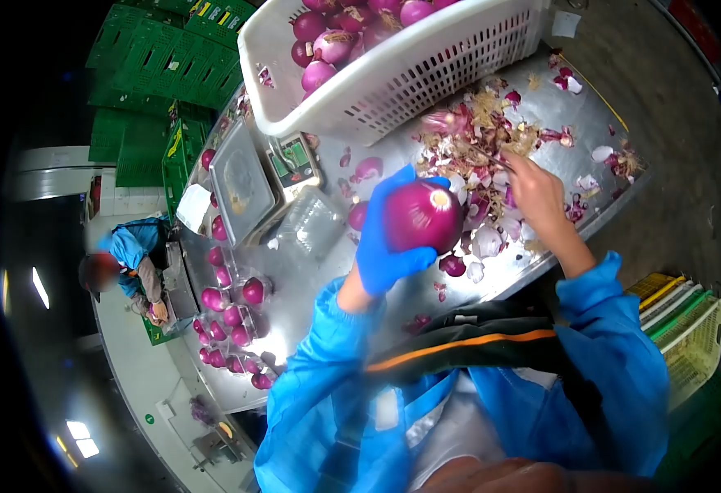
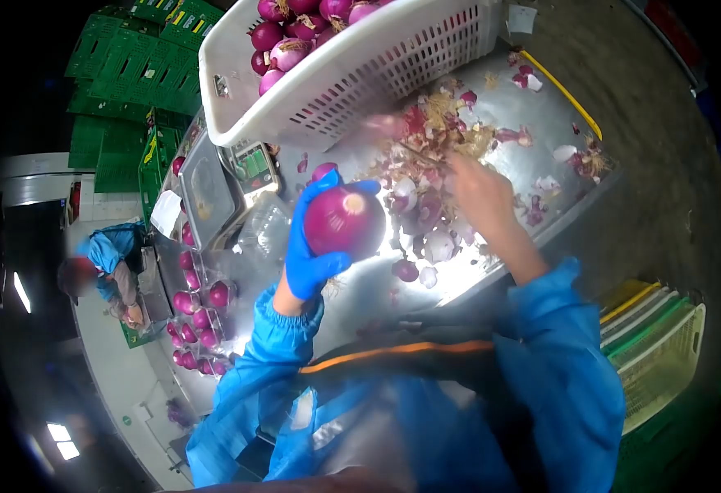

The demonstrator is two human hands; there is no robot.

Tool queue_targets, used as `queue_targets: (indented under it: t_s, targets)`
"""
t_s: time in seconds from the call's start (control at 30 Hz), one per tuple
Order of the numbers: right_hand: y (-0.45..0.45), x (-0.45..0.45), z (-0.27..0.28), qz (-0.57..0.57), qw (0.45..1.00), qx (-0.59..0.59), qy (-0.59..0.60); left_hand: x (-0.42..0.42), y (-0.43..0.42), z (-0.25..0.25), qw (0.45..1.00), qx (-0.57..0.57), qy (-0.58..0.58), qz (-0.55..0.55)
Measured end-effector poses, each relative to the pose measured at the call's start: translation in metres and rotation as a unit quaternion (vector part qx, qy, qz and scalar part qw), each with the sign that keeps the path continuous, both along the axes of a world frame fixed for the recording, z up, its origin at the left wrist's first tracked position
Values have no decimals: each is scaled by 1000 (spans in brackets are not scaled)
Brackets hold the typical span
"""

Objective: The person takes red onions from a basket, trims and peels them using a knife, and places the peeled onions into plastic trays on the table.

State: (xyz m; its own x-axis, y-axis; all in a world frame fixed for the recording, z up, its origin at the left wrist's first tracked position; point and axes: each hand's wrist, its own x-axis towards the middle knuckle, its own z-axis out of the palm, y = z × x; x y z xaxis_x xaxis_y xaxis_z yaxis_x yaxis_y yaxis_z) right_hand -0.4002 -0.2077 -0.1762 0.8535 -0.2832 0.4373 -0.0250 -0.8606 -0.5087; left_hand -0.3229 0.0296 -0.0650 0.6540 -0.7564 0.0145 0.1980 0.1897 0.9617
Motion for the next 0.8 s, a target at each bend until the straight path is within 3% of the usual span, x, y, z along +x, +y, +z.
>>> queue_targets:
  t_s: [0.13,0.17,0.23,0.3,0.33,0.4,0.43,0.5,0.57,0.6,0.67,0.7,0.73,0.8]
  targets:
    - [16,-6,9,2,999,36,-35,7,3,-21,995,66,-48,51]
    - [23,-7,22,24,997,73,-1,11,1,-25,996,68,-36,51]
    - [34,-1,39,93,973,201,-67,12,9,-41,995,83,-1,60]
    - [46,2,50,161,926,334,-65,16,11,-50,988,83,123,34]
    - [48,3,53,192,896,396,-66,16,9,-45,978,95,184,18]
    - [43,-1,41,174,770,610,64,15,8,-42,985,130,115,4]
    - [41,-2,36,159,684,700,130,14,7,-45,988,151,-15,8]
    - [47,-4,29,184,586,775,149,6,6,-52,944,191,-269,20]
    - [59,-5,20,206,486,835,157,5,3,-65,975,146,-154,66]
    - [60,-4,20,203,480,840,152,2,5,-64,982,153,-80,78]
    - [61,-5,24,151,776,598,135,0,7,-60,983,151,4,103]
    - [61,-6,28,117,882,441,117,0,11,-59,984,149,22,100]
    - [60,-5,30,124,950,288,-3,1,15,-58,984,147,39,95]
    - [52,-9,52,141,982,122,-2,0,19,-54,983,150,62,87]
